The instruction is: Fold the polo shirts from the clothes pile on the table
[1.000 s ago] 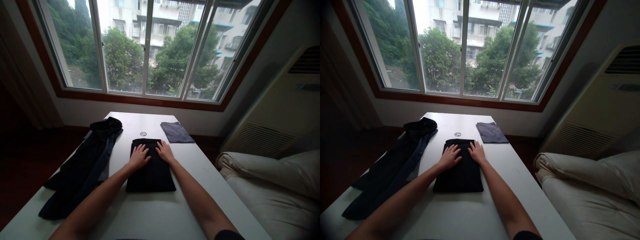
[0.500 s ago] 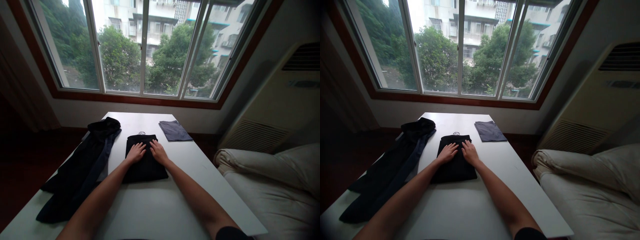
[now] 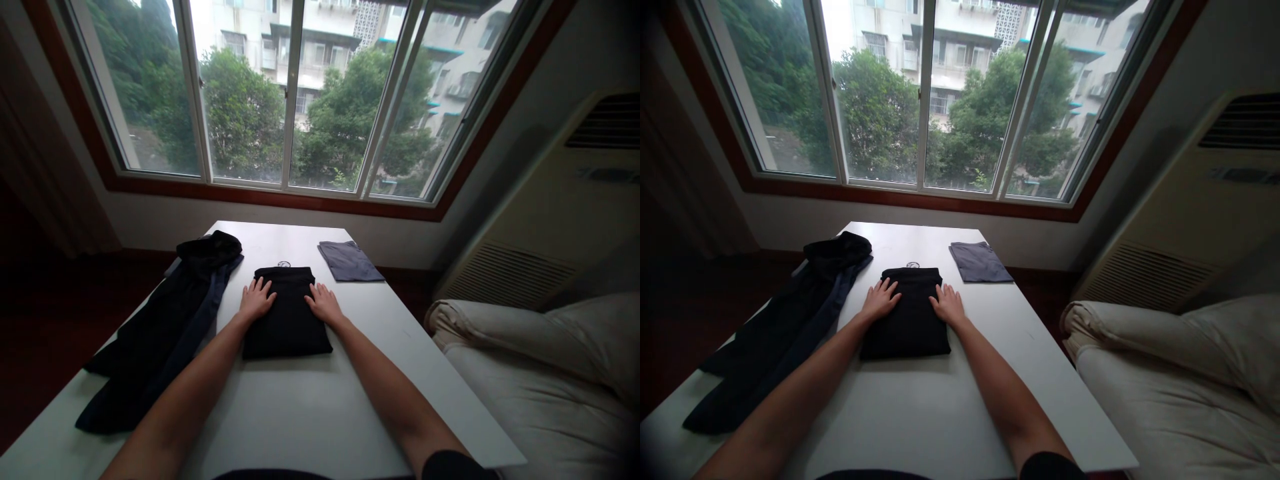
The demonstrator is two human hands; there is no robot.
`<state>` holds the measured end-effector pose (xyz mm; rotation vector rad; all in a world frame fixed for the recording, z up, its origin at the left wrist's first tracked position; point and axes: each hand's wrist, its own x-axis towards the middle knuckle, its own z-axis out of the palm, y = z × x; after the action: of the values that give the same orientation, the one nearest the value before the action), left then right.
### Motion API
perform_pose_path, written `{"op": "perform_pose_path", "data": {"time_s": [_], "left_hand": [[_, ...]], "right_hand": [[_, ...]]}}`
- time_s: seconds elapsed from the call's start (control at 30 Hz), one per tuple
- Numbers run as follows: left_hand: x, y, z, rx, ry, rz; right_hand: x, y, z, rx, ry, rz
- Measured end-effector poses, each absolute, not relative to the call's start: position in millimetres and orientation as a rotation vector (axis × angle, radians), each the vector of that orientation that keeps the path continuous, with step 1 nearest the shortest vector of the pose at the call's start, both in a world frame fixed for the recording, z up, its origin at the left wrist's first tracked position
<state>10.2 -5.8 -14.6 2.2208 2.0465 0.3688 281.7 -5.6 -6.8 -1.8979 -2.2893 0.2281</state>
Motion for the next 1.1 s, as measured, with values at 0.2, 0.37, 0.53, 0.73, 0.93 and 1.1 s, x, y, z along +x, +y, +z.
{"op": "perform_pose_path", "data": {"time_s": [0.2,0.37,0.53,0.73,0.93,1.1], "left_hand": [[28.1,-29.4,-4.7,2.379,2.010,0.400],[38.0,-37.6,-6.4,2.431,1.843,0.275],[29.6,-25.5,-13.2,2.386,1.818,0.291],[15.6,-14.5,-17.0,2.275,1.968,0.314],[2.9,-10.4,-15.0,2.222,2.064,0.311],[8.7,-22.4,0.2,2.290,2.052,0.338]], "right_hand": [[268.0,-14.6,-5.7,-1.669,-2.373,0.109],[252.2,-18.7,-10.4,-1.549,-2.503,0.204],[269.1,-7.3,-11.4,-1.736,-2.386,0.232],[268.7,-15.3,-0.5,-1.801,-2.284,0.196],[223.5,-57.5,0.2,-1.471,-2.504,0.191],[211.5,-64.6,-7.1,-1.457,-2.553,0.184]]}}
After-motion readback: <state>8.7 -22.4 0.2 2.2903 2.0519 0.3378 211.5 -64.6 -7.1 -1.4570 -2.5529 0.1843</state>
